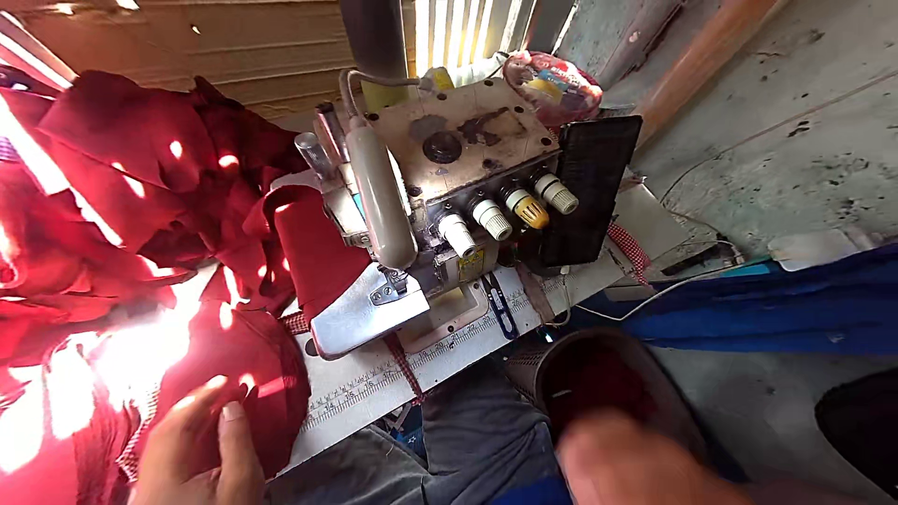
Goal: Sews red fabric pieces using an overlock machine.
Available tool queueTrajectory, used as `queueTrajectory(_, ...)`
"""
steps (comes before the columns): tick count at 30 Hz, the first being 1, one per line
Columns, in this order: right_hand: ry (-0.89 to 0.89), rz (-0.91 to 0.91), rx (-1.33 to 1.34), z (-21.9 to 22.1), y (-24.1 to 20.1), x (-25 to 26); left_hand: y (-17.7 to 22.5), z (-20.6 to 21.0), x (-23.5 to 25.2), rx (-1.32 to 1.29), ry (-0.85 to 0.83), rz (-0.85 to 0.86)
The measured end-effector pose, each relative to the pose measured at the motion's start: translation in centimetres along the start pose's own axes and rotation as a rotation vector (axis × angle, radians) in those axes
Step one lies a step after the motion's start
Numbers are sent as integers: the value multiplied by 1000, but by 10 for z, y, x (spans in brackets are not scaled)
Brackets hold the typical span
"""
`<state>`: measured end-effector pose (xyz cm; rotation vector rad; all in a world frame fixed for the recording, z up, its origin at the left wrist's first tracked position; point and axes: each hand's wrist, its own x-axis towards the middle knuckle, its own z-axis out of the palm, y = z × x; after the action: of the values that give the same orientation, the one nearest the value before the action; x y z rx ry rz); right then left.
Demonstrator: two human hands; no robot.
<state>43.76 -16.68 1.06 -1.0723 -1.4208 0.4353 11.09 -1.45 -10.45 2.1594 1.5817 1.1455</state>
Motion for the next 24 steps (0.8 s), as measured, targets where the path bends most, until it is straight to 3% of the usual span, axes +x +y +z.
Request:
queueTrajectory(3, 178, -14, -159, 16, 79, 13, -4, 18, -16, 158, 21, 41)
queueTrajectory(5, 140, 71, -130, 31, 102, 14, -1, 30, -17, 219, 87, 45)
queueTrajectory(8, -196, 169, -52, 78, 105, 14, 3, 28, -14, 191, 106, 6)
queueTrajectory(11, -395, 98, -77, 121, 125, 21, 5, 6, -11, 97, 24, -8)
queueTrajectory(14, -483, 217, 8, 137, 148, 26, 6, -29, -12, 107, -30, 20)
queueTrajectory(16, -518, 245, 49, 134, 151, 26, -1, -46, -17, 114, -162, 19)
queueTrajectory(18, -517, 223, 72, 129, 151, 23, -15, -46, -22, 135, -254, 4)
queueTrajectory(24, -470, 268, 103, 126, 148, 21, -34, -34, -27, 79, -248, -17)
